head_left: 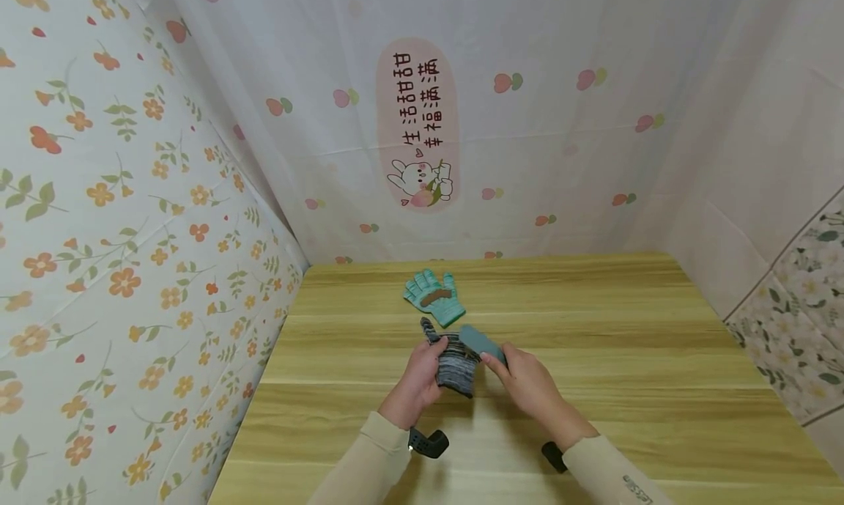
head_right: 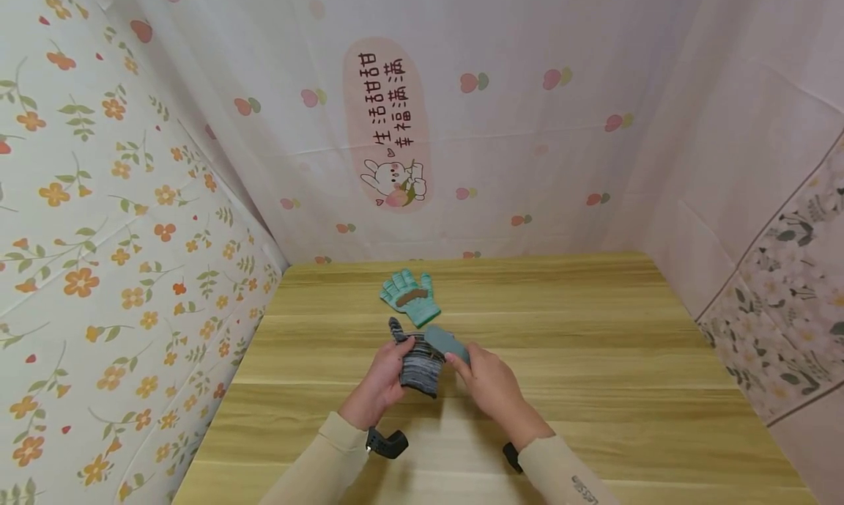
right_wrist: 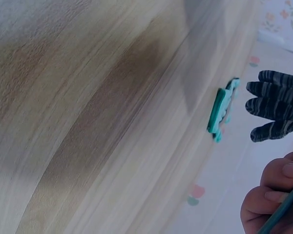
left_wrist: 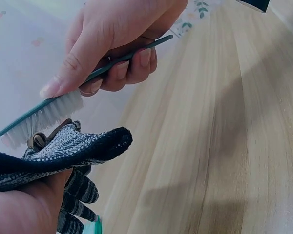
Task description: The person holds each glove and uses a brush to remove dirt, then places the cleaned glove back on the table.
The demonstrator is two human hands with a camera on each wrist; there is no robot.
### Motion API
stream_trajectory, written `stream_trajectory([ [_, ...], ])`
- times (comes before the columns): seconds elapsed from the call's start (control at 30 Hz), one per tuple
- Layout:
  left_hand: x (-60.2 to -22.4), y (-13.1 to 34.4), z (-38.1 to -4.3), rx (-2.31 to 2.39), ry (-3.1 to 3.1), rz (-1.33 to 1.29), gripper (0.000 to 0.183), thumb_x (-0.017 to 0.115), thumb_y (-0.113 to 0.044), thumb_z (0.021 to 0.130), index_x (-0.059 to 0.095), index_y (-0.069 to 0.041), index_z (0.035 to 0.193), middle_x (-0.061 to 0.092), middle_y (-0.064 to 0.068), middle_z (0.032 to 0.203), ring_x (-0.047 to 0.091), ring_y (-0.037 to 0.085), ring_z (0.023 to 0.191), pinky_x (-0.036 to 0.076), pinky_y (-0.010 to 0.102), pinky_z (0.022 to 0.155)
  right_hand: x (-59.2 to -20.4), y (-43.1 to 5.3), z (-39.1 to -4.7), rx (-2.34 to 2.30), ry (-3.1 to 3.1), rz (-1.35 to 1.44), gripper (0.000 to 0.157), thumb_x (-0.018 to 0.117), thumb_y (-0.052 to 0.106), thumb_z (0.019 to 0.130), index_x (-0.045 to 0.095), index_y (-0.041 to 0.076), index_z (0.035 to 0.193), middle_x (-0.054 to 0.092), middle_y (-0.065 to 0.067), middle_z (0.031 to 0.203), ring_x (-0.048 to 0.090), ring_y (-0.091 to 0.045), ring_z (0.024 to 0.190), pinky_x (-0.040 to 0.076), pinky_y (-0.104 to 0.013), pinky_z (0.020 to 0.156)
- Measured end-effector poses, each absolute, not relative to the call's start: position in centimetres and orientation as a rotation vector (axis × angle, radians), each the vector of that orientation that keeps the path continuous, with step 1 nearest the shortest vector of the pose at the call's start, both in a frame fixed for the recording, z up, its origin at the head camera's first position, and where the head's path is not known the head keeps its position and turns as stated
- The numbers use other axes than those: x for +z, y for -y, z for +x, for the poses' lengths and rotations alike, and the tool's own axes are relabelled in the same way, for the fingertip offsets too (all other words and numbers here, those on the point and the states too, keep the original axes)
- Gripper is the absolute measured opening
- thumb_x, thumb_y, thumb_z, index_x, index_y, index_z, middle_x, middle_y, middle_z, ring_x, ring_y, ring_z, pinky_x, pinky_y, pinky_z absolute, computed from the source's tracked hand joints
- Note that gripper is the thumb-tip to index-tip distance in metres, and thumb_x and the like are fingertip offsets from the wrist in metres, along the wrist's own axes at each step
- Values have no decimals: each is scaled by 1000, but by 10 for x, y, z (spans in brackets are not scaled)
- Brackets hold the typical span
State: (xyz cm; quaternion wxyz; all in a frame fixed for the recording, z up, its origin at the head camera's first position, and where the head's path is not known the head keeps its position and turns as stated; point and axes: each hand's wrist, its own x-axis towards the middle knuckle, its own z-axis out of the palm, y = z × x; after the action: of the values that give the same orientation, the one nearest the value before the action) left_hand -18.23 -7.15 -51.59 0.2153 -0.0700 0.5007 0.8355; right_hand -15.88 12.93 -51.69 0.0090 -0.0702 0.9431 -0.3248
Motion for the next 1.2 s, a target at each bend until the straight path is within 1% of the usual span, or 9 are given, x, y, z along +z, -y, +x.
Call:
stream_trajectory([
  [0.33,-514,70,-183,2318,-1387,-213,26,38,-27,111,31,-7,127,56,3,102,60,12,84,52,27,68,-516,-134,-159,-1012,-2924,-209,45,49,53,103,57,9,96,52,-1,74,48,-16,67,39,-31,62],
  [0.6,-513,70,-183,2315,-1396,-230,35,40,-28,111,26,-6,135,56,2,101,61,11,82,51,26,67,-518,-137,-159,-986,-2930,-204,44,50,51,104,56,8,96,52,-1,74,48,-16,65,39,-31,61],
  [0.7,-513,70,-183,2313,-1398,-225,34,40,-29,111,27,-7,133,56,2,100,61,10,81,51,25,67,-518,-138,-160,-991,-2917,-197,43,50,51,104,55,9,95,51,-2,72,47,-16,64,38,-31,60],
  [0.83,-513,70,-183,2324,-1386,-206,27,40,-27,111,31,-7,126,57,0,94,61,8,76,52,23,63,-516,-140,-159,-1008,-2903,-196,44,49,51,104,55,8,96,49,-2,72,46,-16,63,37,-30,59],
  [0.97,-513,71,-182,2330,-1372,-192,25,40,-27,111,31,-8,124,55,-1,90,59,6,72,51,22,61,-514,-140,-158,-1024,-2904,-203,43,49,50,104,55,8,96,48,-1,71,45,-15,63,37,-29,58],
  [1.1,-514,70,-182,2320,-1377,-197,32,39,-27,111,28,-5,131,56,0,94,60,8,75,51,23,62,-514,-142,-155,-1039,-2904,-198,43,49,50,105,54,8,96,48,-1,72,45,-15,63,37,-29,59],
  [1.2,-513,71,-182,2313,-1386,-217,36,39,-27,111,25,-6,136,56,2,97,61,9,77,51,24,63,-515,-143,-155,-1045,-2903,-196,46,47,52,105,54,8,96,47,-1,72,44,-15,64,36,-29,60],
])
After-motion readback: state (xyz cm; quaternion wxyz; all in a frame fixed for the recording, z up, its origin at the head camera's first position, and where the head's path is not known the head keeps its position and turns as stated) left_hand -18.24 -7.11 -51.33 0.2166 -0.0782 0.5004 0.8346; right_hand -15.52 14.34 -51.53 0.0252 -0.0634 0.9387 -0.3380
